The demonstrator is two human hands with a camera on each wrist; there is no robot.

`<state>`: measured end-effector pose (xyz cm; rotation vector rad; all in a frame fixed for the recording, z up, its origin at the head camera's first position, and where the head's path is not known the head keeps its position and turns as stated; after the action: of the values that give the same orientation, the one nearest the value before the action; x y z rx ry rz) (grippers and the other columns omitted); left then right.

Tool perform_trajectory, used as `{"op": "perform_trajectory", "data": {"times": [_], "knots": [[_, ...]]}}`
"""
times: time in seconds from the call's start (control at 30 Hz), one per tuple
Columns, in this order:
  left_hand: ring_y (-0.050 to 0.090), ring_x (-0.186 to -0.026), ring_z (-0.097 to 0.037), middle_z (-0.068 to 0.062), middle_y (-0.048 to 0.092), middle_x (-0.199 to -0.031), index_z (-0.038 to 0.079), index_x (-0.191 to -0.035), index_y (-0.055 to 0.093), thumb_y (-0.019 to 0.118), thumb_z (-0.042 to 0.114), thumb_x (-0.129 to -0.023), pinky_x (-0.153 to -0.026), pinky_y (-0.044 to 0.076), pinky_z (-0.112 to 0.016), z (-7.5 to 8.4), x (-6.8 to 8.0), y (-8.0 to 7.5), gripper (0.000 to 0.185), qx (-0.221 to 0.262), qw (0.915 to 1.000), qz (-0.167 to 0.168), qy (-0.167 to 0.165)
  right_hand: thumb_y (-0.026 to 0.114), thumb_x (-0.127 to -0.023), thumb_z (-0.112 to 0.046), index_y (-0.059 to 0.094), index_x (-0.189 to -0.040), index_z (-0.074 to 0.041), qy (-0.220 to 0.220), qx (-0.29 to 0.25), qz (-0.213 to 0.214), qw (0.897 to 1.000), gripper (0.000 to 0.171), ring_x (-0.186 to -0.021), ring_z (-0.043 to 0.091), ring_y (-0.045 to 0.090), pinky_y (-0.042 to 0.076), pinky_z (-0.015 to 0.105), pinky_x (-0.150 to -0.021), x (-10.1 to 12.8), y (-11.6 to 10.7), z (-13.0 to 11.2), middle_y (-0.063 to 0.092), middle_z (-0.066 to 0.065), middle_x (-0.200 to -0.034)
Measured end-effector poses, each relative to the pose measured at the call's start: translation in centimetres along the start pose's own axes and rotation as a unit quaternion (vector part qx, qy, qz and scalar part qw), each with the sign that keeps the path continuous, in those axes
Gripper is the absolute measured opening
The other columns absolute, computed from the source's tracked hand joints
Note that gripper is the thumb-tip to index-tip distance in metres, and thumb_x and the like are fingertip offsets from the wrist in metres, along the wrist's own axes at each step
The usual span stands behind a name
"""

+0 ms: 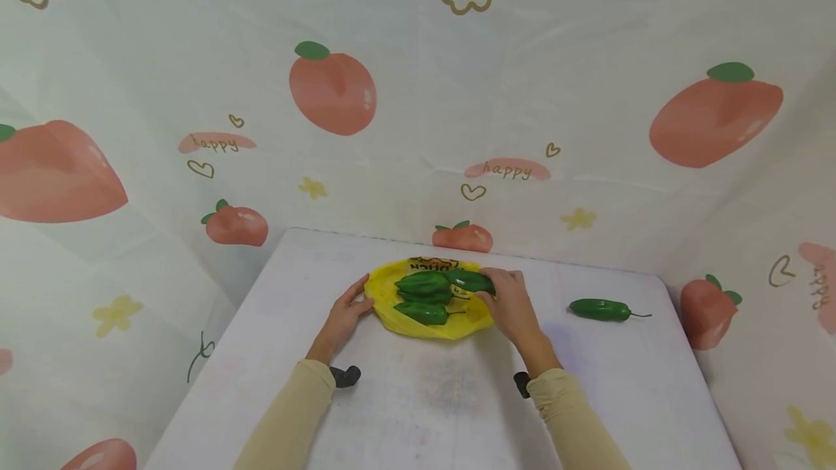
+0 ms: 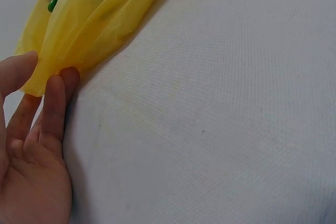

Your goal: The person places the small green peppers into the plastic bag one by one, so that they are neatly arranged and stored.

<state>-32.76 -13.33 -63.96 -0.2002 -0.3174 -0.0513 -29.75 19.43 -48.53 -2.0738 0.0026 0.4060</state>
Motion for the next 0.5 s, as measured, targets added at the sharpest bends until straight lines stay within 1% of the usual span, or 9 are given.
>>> {"op": "perform_trajectory", "data": {"times": [0.17, 0.3, 0.37, 0.5], "knots": [[0.06, -0.095, -0.014, -0.001, 0.033, -0.155, 0.054, -0.136, 0.041, 0.064, 0.032, -0.091, -0.106, 0.04, -0.043, 0.3, 0.3, 0.0, 0.055, -0.004, 0.9999, -0.002, 0.009, 0.072, -0.084, -0.019, 0.06, -0.124, -0.008, -0.001, -0.009, -0.021, 1.0, 0.043, -0.106, 0.03, 0.045, 0.046, 0.045, -0.088, 0.0, 1.1, -0.7, 0.064, 0.012, -0.123], [0.061, -0.097, -0.014, 0.001, 0.033, -0.155, 0.056, -0.133, 0.042, 0.065, 0.031, -0.091, -0.107, 0.041, -0.042, 0.3, 0.3, 0.1, 0.054, 0.003, 1.0, -0.005, 0.004, 0.073, -0.083, -0.019, 0.06, -0.124, -0.011, 0.004, -0.015, -0.04, 0.999, 0.043, -0.107, 0.027, 0.045, 0.047, 0.042, -0.09, 0.1, 2.0, -1.2, 0.063, 0.009, -0.124], [0.061, -0.098, -0.014, 0.003, 0.032, -0.155, 0.056, -0.133, 0.043, 0.065, 0.031, -0.09, -0.107, 0.041, -0.041, 0.2, 0.3, 0.1, 0.054, 0.007, 1.0, -0.006, 0.001, 0.073, -0.083, -0.019, 0.059, -0.125, -0.012, -0.001, -0.015, -0.045, 0.999, 0.045, -0.107, 0.026, 0.046, 0.047, 0.042, -0.09, 0.0, 2.4, -1.6, 0.063, 0.009, -0.125], [0.061, -0.099, -0.014, 0.003, 0.031, -0.156, 0.054, -0.135, 0.042, 0.064, 0.031, -0.091, -0.107, 0.041, -0.042, 0.3, 0.3, 0.1, 0.055, 0.006, 1.0, -0.006, 0.003, 0.073, -0.083, -0.021, 0.059, -0.126, -0.012, -0.011, -0.018, -0.052, 0.998, 0.046, -0.107, 0.026, 0.046, 0.046, 0.041, -0.09, -0.1, 3.0, -2.4, 0.062, 0.008, -0.126]]}}
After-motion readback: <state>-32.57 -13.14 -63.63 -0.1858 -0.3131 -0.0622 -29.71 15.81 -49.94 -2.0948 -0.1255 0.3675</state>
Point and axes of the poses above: each hand's wrist, its own x-axis away from the middle knuckle, its own y-axis out of the palm, z = x × y, the point moved 10 cm from there along -x, towards the middle knuckle
